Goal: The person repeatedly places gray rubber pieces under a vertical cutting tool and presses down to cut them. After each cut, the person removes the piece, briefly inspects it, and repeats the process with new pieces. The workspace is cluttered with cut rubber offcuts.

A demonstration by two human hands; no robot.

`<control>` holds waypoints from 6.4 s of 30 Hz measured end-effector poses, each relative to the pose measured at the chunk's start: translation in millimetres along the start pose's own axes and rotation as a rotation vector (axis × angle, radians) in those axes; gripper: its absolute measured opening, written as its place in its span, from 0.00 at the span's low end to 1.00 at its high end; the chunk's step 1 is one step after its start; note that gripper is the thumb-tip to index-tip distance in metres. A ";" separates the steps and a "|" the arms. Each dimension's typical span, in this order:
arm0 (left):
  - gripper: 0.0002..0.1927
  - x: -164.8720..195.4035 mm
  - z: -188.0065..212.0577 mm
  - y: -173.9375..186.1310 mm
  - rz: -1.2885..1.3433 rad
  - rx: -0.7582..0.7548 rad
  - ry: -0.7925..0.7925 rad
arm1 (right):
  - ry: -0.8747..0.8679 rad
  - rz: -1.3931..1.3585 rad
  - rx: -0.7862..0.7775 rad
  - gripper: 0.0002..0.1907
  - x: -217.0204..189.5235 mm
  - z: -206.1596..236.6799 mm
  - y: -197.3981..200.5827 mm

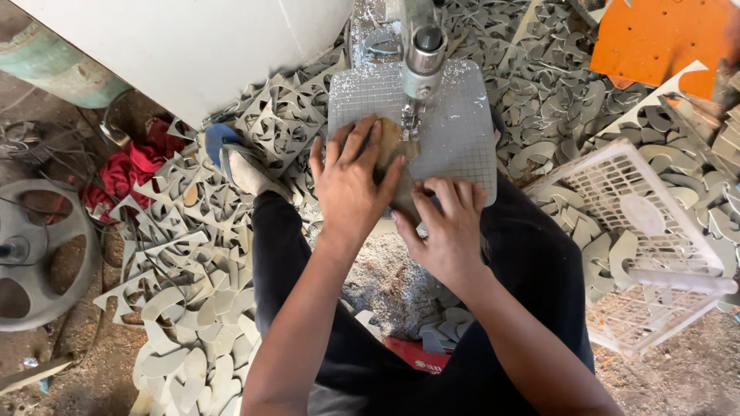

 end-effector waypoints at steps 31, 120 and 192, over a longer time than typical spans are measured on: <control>0.21 -9.6 -7.3 -9.7 -0.095 -0.013 -0.007 | -0.067 -0.004 0.059 0.18 -13.4 -8.1 -9.2; 0.20 13.1 -44.4 29.5 -0.276 0.125 0.091 | -0.123 0.001 0.124 0.08 -38.9 -41.6 2.3; 0.27 29.2 15.5 13.8 0.182 0.095 0.045 | -0.074 -0.030 -0.152 0.22 65.4 -21.3 28.1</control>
Point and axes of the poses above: each hand's wrist, its own z-axis away from the middle knuckle, its own y-axis out of the back of the hand, x = y × z, the point moved 1 cm from there along -z, towards the middle knuckle, and after that the axes turned 11 degrees about -y, right-handed, at the moved point
